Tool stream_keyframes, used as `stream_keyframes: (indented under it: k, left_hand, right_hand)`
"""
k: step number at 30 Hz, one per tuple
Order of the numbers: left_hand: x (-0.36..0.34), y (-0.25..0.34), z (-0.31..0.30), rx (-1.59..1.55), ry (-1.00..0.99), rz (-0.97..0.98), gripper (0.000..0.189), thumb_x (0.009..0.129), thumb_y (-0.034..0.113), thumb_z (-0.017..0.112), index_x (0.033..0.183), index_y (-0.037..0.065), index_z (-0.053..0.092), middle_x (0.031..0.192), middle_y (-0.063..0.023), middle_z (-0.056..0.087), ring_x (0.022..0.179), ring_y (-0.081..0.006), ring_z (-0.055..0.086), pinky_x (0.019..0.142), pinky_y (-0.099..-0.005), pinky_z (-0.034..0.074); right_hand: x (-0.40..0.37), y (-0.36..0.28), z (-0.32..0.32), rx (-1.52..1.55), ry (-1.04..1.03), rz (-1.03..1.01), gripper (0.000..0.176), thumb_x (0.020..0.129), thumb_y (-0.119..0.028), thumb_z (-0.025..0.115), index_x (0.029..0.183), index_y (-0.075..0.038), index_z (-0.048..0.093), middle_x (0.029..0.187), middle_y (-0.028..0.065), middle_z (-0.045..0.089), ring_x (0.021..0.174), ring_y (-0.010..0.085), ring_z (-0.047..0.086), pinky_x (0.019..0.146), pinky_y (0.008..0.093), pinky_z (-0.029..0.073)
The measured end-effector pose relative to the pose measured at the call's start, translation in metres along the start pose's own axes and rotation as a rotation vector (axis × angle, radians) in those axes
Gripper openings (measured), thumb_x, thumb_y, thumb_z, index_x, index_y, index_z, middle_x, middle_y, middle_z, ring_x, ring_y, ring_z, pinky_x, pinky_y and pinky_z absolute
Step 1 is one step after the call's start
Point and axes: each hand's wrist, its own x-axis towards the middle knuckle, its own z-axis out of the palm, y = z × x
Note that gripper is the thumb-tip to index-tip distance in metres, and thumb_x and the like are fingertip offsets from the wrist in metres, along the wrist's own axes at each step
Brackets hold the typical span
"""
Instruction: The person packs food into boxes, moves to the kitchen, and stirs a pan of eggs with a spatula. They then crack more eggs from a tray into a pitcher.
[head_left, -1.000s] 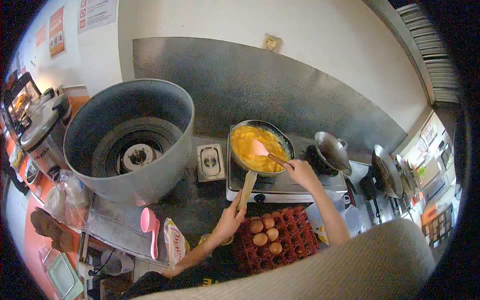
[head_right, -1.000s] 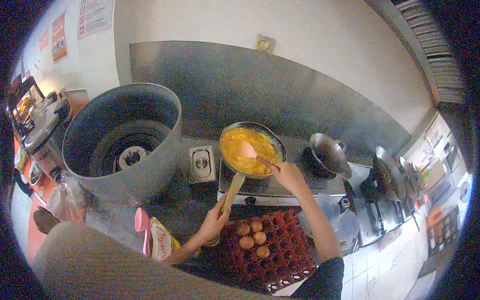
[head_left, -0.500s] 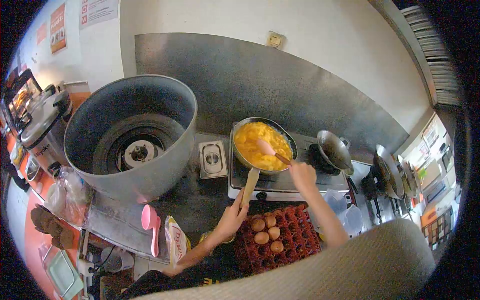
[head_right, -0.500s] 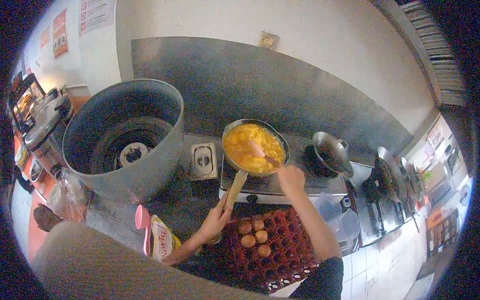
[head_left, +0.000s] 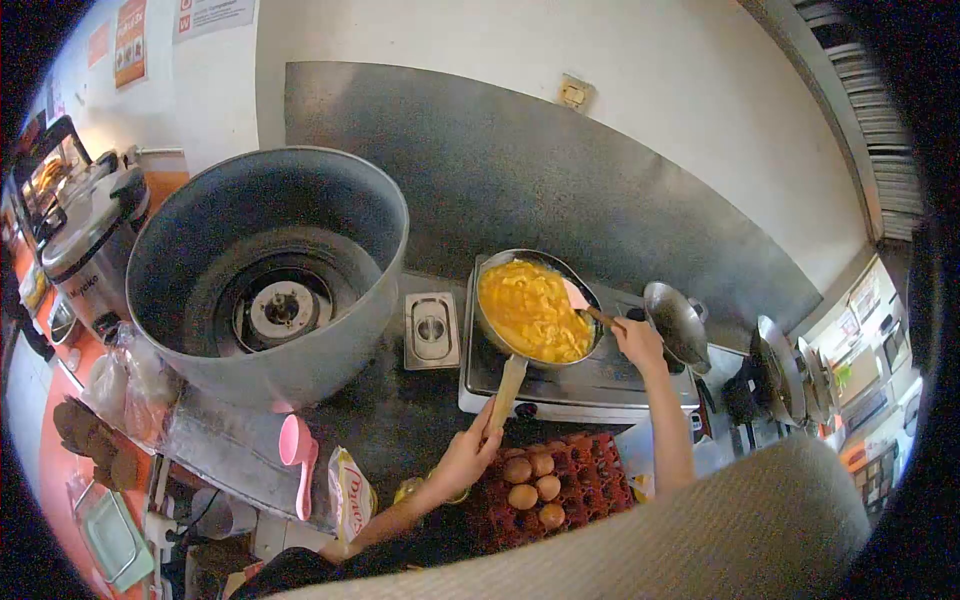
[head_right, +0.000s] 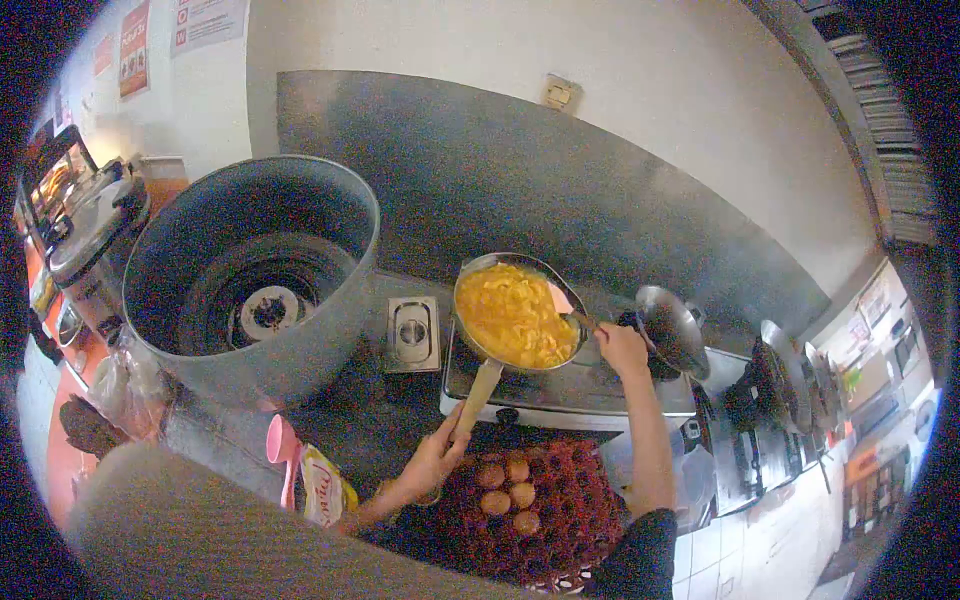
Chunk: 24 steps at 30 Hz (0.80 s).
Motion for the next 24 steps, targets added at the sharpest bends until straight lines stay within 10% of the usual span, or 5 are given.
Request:
stream_keyframes:
  k: [17, 24]
  left_hand:
    - [0.001, 0.008, -0.005, 0.024, 0.01, -0.013, 0.057, 0.093, 0.024, 0.047, 0.144, 0.008, 0.026, 0.072, -0.024, 0.061, 0.067, -0.0394, 0.063, 0.061, -0.0432, 0.048]
    - [-0.002, 0.013, -0.006, 0.027, -0.001, -0.014, 0.057, 0.094, 0.025, 0.046, 0.144, 0.009, 0.024, 0.073, -0.0225, 0.062, 0.067, -0.0385, 0.064, 0.064, -0.0438, 0.049]
  right_hand:
    - [-0.029, -0.035, -0.02, 0.513, -0.208, -0.14, 0.031, 0.086, -0.033, 0.058, 0.108, -0.011, 0.066, 0.083, 0.0185, 0.066, 0.074, 0.0344, 0.065, 0.068, 0.0395, 0.05]
    - [-0.049, -0.06, -0.019, 0.187, -0.209, -0.135, 0.027, 0.084, -0.033, 0.06, 0.105, -0.017, 0.066, 0.083, 0.0156, 0.067, 0.074, 0.0357, 0.064, 0.069, 0.0444, 0.052]
